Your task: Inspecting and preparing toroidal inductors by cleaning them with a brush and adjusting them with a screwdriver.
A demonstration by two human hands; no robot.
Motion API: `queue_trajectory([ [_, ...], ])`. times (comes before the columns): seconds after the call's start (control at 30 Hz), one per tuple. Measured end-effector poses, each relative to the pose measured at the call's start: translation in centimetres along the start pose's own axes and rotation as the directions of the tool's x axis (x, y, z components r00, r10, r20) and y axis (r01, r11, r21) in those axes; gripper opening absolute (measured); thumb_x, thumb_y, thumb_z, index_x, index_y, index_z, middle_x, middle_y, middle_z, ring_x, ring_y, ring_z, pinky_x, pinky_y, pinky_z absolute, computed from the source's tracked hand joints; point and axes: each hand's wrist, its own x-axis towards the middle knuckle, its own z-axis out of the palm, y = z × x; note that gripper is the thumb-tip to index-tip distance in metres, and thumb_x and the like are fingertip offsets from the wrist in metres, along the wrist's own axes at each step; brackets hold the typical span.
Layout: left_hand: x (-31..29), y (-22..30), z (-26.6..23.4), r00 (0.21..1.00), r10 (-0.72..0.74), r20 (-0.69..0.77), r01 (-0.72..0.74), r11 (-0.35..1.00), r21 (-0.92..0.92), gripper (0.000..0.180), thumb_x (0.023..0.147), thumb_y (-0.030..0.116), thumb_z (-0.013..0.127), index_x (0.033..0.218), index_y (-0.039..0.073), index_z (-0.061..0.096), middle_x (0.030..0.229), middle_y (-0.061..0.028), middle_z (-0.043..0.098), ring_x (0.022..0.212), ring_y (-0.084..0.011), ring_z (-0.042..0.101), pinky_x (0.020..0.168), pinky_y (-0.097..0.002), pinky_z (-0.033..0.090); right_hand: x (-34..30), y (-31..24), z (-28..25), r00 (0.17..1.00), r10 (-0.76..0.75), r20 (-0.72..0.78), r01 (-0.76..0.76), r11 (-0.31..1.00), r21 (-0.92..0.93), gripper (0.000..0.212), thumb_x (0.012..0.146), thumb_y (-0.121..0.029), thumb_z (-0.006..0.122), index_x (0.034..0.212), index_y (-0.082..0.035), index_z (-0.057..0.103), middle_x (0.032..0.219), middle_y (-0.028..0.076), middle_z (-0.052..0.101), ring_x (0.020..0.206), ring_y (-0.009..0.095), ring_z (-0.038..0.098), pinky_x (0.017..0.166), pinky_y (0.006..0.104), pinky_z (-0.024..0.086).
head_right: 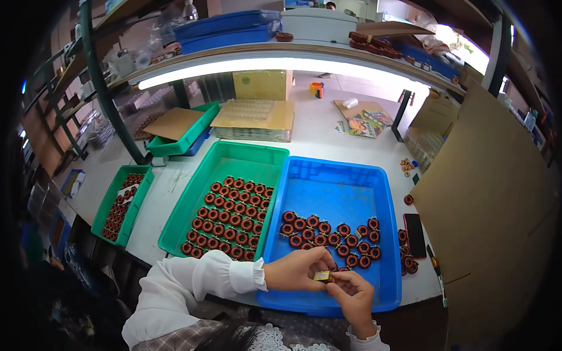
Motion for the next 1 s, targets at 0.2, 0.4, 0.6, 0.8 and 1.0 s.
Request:
queue_trajectory([
  [0.2, -1.8, 0.1, 0.3, 0.998, -0.060, 0.005, 0.049, 0.760, -0.648, 0.035, 0.078, 0.010, 0.067, 0.106, -0.004, 0.050, 0.101, -0.0115, 0.059, 0.090, -0.0164, 0.060, 0.079, -0.0269, 0.050, 0.0, -1.0, 0.8, 0.995, -0.034, -0.092, 0.053, 0.975, 0.214, 0.019, 0.086, -0.006, 0.055, 0.101, 0.006, 0.054, 0.087, 0.012, 0.062, 0.069, 0.014, 0.060, 0.060, 0.0250, 0.050],
  [0.4, -3.7, -0.3, 1.6, 0.978, -0.207, -0.001, 0.116, 0.552, -0.826, 0.034, 0.081, 0.012, 0.064, 0.109, -0.005, 0.053, 0.102, -0.0112, 0.059, 0.092, -0.0160, 0.059, 0.079, -0.0269, 0.051, -0.7, -1.5, 2.3, 0.998, 0.012, -0.055, 0.000, 0.976, 0.220, 0.024, 0.085, -0.008, 0.058, 0.105, 0.006, 0.054, 0.091, 0.012, 0.062, 0.068, 0.014, 0.060, 0.060, 0.0252, 0.051],
  [0.6, -4.9, -0.3, 3.2, 0.973, -0.226, -0.037, 0.078, 0.481, -0.873, 0.030, 0.082, 0.012, 0.064, 0.105, -0.005, 0.054, 0.102, -0.0112, 0.058, 0.092, -0.0168, 0.060, 0.081, -0.0276, 0.051, -1.7, -0.9, 1.6, 0.998, 0.061, -0.016, -0.056, 0.974, 0.221, 0.025, 0.084, -0.007, 0.058, 0.105, 0.006, 0.055, 0.090, 0.011, 0.062, 0.069, 0.014, 0.059, 0.059, 0.0248, 0.048],
  [0.8, -5.7, 0.0, 2.4, 0.964, -0.242, -0.113, -0.012, 0.383, -0.924, 0.026, 0.081, 0.007, 0.064, 0.101, -0.004, 0.054, 0.098, -0.0134, 0.060, 0.087, -0.0196, 0.062, 0.078, -0.0279, 0.051, -0.4, -1.4, 2.8, 0.997, 0.068, 0.020, -0.071, 0.978, 0.197, 0.028, 0.084, -0.003, 0.057, 0.110, 0.004, 0.051, 0.096, 0.012, 0.062, 0.080, 0.014, 0.060, 0.064, 0.0239, 0.047],
  [1.0, -6.0, 0.5, 2.2, 0.947, -0.298, -0.122, -0.020, 0.323, -0.946, 0.021, 0.083, 0.003, 0.059, 0.102, -0.004, 0.053, 0.103, -0.0154, 0.060, 0.092, -0.0225, 0.061, 0.081, -0.0338, 0.052, -0.3, -1.7, 2.2, 0.986, 0.077, 0.149, -0.125, 0.928, 0.351, 0.038, 0.080, 0.009, 0.056, 0.117, 0.008, 0.046, 0.111, 0.017, 0.057, 0.101, 0.020, 0.058, 0.086, 0.0324, 0.048],
])
